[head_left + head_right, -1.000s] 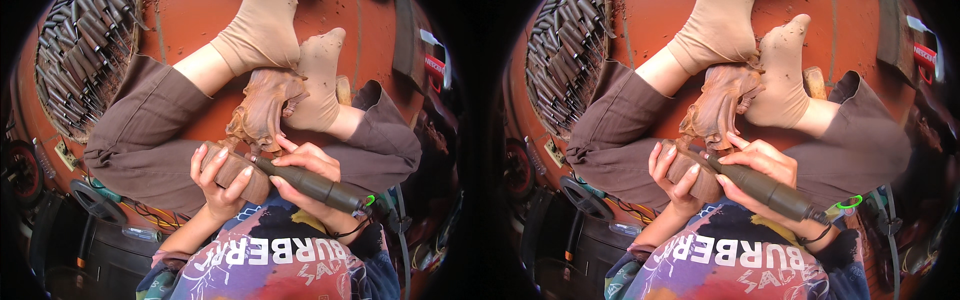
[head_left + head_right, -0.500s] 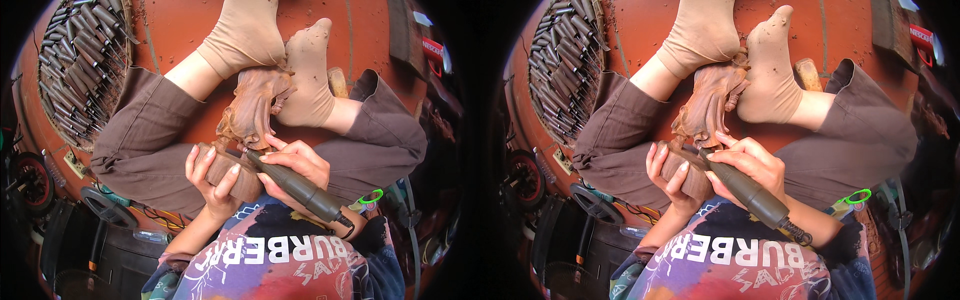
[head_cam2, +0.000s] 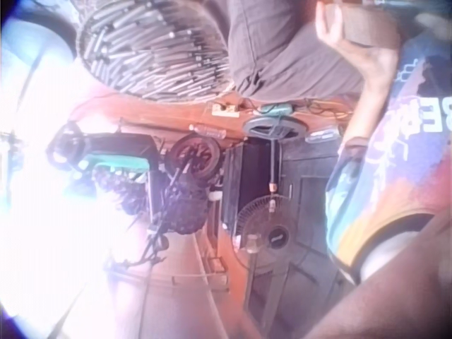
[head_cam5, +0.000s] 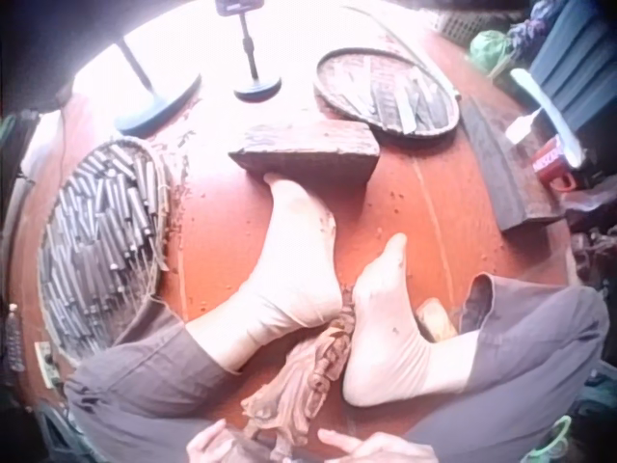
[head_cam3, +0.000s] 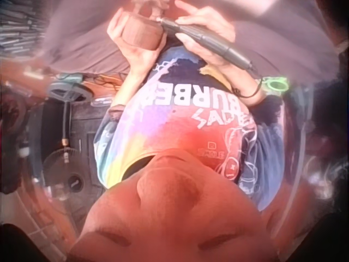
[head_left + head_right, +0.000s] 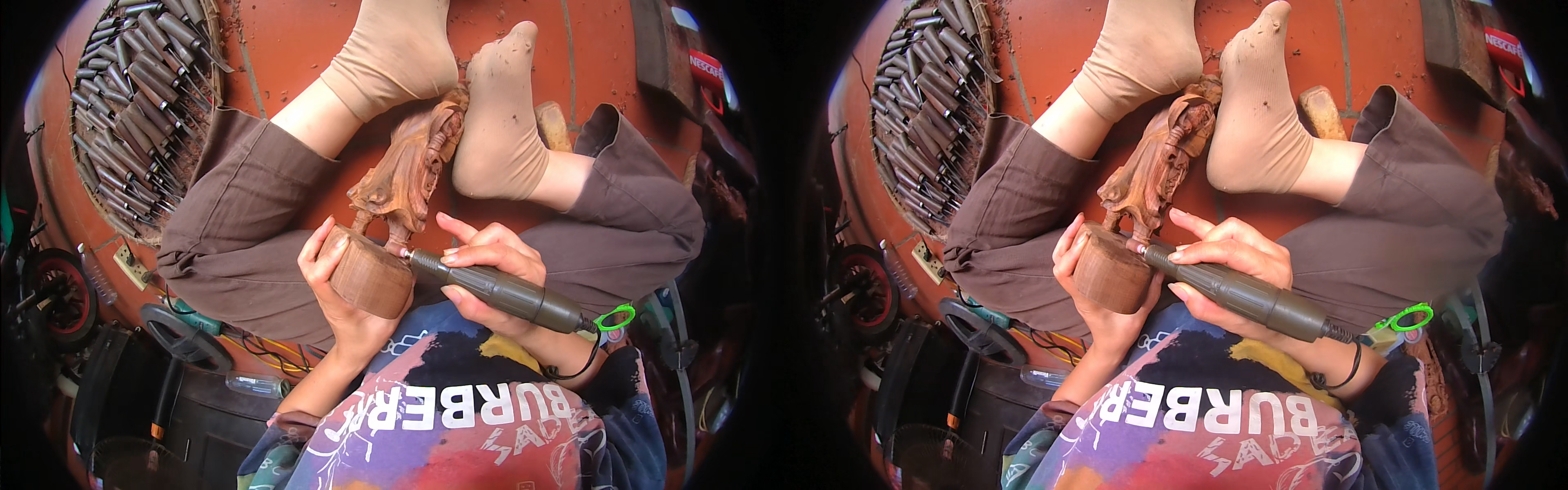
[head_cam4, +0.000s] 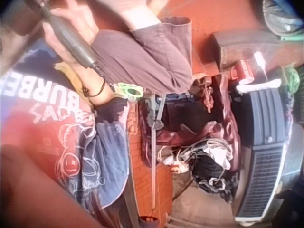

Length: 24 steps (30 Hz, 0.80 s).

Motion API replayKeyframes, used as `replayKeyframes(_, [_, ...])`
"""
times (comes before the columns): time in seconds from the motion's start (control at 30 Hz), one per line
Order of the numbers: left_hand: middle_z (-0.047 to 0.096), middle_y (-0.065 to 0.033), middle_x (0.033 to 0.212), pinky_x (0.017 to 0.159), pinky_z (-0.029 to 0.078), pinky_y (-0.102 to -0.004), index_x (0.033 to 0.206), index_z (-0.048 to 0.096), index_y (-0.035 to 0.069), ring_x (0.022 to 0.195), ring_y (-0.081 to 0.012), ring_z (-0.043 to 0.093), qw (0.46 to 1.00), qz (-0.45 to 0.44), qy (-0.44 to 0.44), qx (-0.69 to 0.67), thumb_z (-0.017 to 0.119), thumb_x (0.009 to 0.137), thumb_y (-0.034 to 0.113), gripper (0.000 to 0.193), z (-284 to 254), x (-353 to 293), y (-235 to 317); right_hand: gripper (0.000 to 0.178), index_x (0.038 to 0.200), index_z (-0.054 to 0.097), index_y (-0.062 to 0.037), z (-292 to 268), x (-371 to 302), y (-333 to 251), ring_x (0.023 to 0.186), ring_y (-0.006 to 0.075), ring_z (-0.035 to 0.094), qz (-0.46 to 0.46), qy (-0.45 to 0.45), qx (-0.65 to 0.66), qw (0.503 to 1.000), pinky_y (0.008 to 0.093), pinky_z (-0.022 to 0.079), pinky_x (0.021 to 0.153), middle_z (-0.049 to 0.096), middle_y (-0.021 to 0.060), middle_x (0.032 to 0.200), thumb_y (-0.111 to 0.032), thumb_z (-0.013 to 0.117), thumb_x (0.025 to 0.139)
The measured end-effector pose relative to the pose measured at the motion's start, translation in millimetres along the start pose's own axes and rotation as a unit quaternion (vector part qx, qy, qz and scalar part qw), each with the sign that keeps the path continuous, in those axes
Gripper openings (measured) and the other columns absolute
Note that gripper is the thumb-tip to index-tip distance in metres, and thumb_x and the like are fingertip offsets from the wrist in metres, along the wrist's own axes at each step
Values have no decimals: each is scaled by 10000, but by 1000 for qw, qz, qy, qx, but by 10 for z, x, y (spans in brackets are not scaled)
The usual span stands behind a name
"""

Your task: The person uses a rotary carving tool to shape a piece of wood held between their legs. They rotate the wood and adjust the tool to carve different areas of the object.

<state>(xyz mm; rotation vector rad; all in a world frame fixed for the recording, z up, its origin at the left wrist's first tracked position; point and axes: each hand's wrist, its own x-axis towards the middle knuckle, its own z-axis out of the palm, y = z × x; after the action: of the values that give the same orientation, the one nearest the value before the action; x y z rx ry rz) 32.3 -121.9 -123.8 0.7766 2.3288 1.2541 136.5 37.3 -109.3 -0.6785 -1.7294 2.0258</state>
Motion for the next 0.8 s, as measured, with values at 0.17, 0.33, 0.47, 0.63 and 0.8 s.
replayKeyframes(0.17, [342, -251, 1376, 1013, 394, -440, 1312, 329, 82, 1249, -352, 428, 1000, -9, -14, 0, 895, 602, 122, 909, -23, 6, 19, 236, 957, 678, 22, -5, 29, 84, 823, 183, 642, -5, -2, -23, 1000, 601, 437, 1046, 618, 102, 845, 0, 742, 731])
replayKeyframes(0.33, [326, -233, 1426, 1108, 305, -467, 1341, 307, 96, 1331, -340, 362, 999, -22, -19, -22, 902, 612, 131, 942, -17, -36, -23, 250, 967, 679, 18, 69, 16, 125, 848, 185, 651, -29, 25, -28, 999, 596, 454, 1033, 611, 102, 901, 41, 752, 729])
replayKeyframes(0.47, [343, -254, 1373, 1018, 385, -449, 1308, 341, 92, 1249, -362, 421, 999, -9, 2, -31, 888, 583, 112, 908, 18, -29, -28, 263, 975, 681, 28, 109, 19, 70, 816, 174, 649, -43, 7, -72, 996, 603, 450, 1032, 614, 102, 867, 57, 744, 721])
replayKeyframes(0.63, [312, -219, 1426, 1086, 348, -450, 1351, 313, 114, 1302, -322, 386, 1000, -13, -16, -12, 908, 593, 130, 964, 0, -65, -50, 277, 972, 684, 34, 100, 73, -1, 812, 183, 651, -24, -2, -81, 996, 564, 469, 1030, 629, 105, 861, 62, 751, 704])
replayKeyframes(0.8, [314, -220, 1424, 1079, 353, -447, 1354, 310, 117, 1293, -321, 394, 1000, -2, -9, -10, 909, 596, 136, 966, 27, -90, -100, 256, 941, 708, 19, 155, 99, -92, 777, 177, 666, -5, 8, -136, 991, 430, 519, 1005, 631, 102, 833, 37, 785, 697])
